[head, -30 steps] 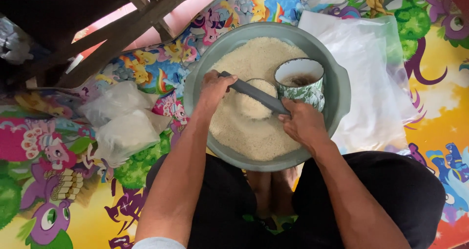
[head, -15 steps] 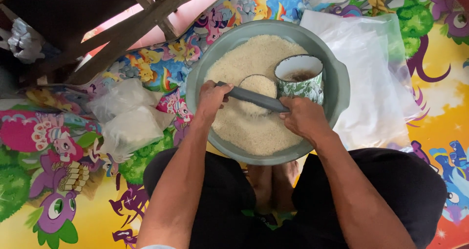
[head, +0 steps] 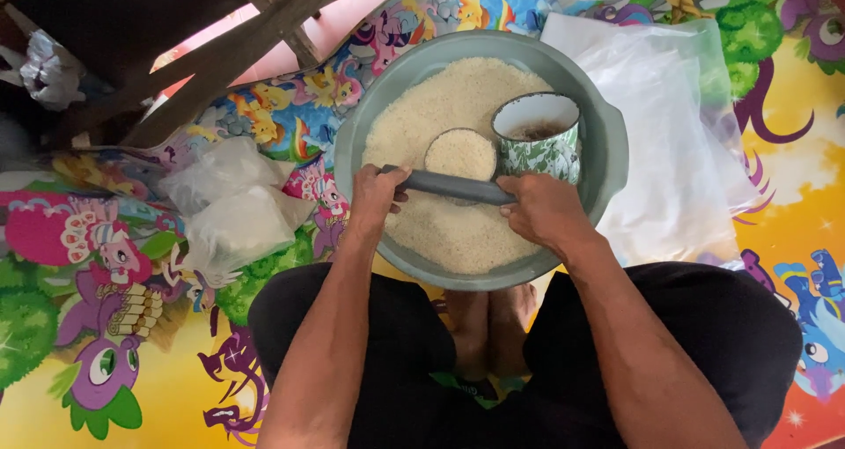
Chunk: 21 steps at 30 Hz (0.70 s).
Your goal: Measuring and bagging rice from a large basin into small plastic bags using a cup and a PVC pipe funnel
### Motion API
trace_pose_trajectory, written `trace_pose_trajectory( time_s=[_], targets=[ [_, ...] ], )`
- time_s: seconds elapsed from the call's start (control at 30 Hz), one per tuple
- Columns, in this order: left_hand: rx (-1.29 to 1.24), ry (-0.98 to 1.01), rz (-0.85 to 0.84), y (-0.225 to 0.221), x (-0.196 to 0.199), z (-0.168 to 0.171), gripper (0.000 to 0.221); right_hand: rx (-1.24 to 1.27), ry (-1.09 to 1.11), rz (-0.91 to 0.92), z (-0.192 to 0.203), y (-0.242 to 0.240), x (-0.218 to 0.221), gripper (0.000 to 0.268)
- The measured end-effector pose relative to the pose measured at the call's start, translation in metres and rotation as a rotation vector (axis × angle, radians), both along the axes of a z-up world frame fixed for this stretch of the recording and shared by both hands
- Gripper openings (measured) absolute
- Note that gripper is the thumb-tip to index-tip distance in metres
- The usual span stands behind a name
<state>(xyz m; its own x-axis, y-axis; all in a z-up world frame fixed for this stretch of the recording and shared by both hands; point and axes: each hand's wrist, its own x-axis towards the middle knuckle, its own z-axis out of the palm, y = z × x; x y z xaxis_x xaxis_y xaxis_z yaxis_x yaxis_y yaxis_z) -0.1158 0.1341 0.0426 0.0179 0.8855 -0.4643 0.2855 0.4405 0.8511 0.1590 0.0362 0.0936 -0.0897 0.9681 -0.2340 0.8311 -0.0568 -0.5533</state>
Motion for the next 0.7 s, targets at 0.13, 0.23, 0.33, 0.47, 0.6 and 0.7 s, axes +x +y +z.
trace_pose_trajectory(
  time_s=[0.13, 0.23, 0.33, 0.47, 0.6, 0.7],
  targets=[
    [0.037, -0.008, -0.004, -0.004, 0.002, 0.000, 0.077, 0.015, -0.052, 0.019, 0.000, -0.003, -0.004, 0.041],
    [0.054, -0.040, 0.064, -0.004, 0.010, -0.001, 0.077, 0.086, -0.110, 0.034, -0.008, -0.005, -0.007, 0.041],
    [0.138, -0.297, 0.260, -0.012, 0.028, 0.025, 0.060, 0.382, -0.336, 0.044, -0.004, -0.015, -0.015, 0.039],
    [0.116, -0.641, 0.436, -0.035, 0.057, 0.073, 0.049, 0.396, -0.161, 0.003, 0.005, -0.032, -0.044, 0.045],
    [0.065, -0.497, 0.363, -0.061, 0.082, 0.081, 0.040, 0.283, -0.043, -0.038, -0.006, -0.036, -0.077, 0.045],
    [0.190, -0.511, 0.479, -0.058, 0.084, 0.064, 0.024, 0.329, 0.005, 0.033, 0.013, -0.046, -0.086, 0.041]
  ],
)
